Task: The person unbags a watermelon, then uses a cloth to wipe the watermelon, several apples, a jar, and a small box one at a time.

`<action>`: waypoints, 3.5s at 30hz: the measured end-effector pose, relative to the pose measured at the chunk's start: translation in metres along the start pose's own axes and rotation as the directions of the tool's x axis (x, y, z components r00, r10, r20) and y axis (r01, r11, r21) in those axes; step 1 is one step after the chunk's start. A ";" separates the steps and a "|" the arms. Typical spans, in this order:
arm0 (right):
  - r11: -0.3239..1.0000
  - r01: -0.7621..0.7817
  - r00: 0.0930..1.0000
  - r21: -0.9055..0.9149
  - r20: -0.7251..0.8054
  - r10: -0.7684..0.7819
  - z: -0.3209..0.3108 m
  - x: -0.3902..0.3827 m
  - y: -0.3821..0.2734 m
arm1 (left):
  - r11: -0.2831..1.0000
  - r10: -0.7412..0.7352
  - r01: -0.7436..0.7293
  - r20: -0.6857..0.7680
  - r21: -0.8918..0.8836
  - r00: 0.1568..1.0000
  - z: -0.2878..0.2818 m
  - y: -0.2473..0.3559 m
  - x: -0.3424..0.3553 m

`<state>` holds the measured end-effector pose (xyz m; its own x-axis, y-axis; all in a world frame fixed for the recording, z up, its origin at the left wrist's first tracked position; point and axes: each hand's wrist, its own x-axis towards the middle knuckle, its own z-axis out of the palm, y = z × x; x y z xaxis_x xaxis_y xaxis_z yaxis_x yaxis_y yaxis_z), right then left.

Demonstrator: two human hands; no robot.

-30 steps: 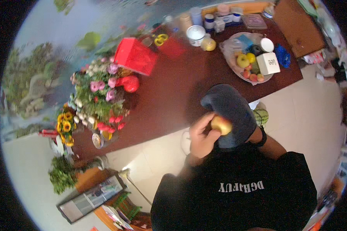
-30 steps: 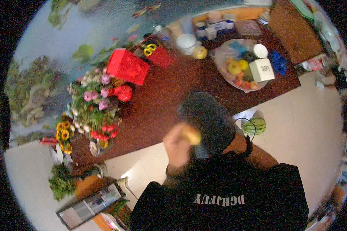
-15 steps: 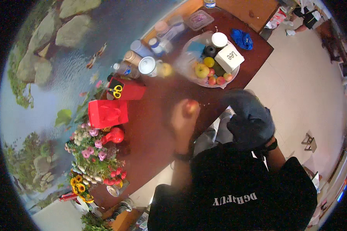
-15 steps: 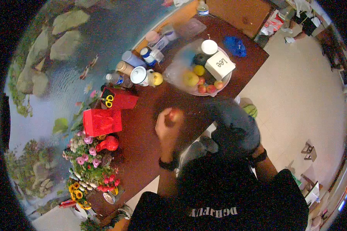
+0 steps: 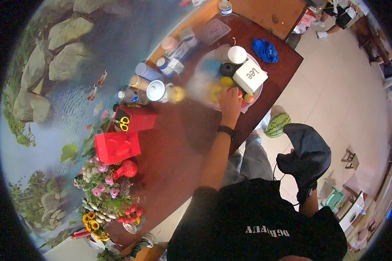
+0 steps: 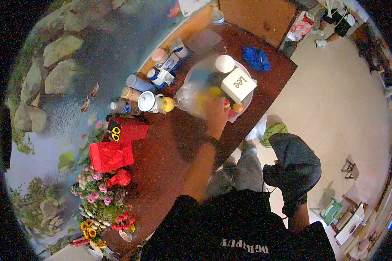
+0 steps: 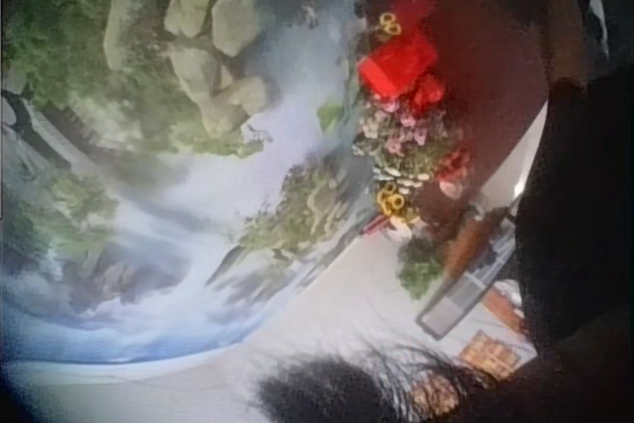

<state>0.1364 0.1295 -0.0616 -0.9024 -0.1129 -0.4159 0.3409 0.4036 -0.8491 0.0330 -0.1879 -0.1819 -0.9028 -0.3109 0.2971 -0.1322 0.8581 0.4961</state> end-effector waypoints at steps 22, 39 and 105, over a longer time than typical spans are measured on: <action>0.901 0.144 0.989 -0.410 0.046 -0.137 -0.008 -0.005 -0.057 | 0.911 -0.220 0.191 0.039 0.365 0.975 0.005 -0.035 0.054; 0.895 0.160 0.986 -0.416 0.101 -0.130 0.000 -0.008 -0.074 | 0.980 -0.183 0.192 -0.149 0.048 0.972 -0.031 -0.024 0.041; 0.665 0.717 0.670 -0.210 0.472 -0.573 0.129 -0.043 -0.145 | 0.801 -0.048 -0.062 -0.167 -0.596 0.985 -0.265 0.099 -0.142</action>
<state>0.1598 -0.0414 0.0372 -0.6751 -0.7357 0.0544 -0.4760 0.3780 -0.7941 0.2563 -0.1675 0.0411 -0.8146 -0.4153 0.4048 0.1940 0.4627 0.8650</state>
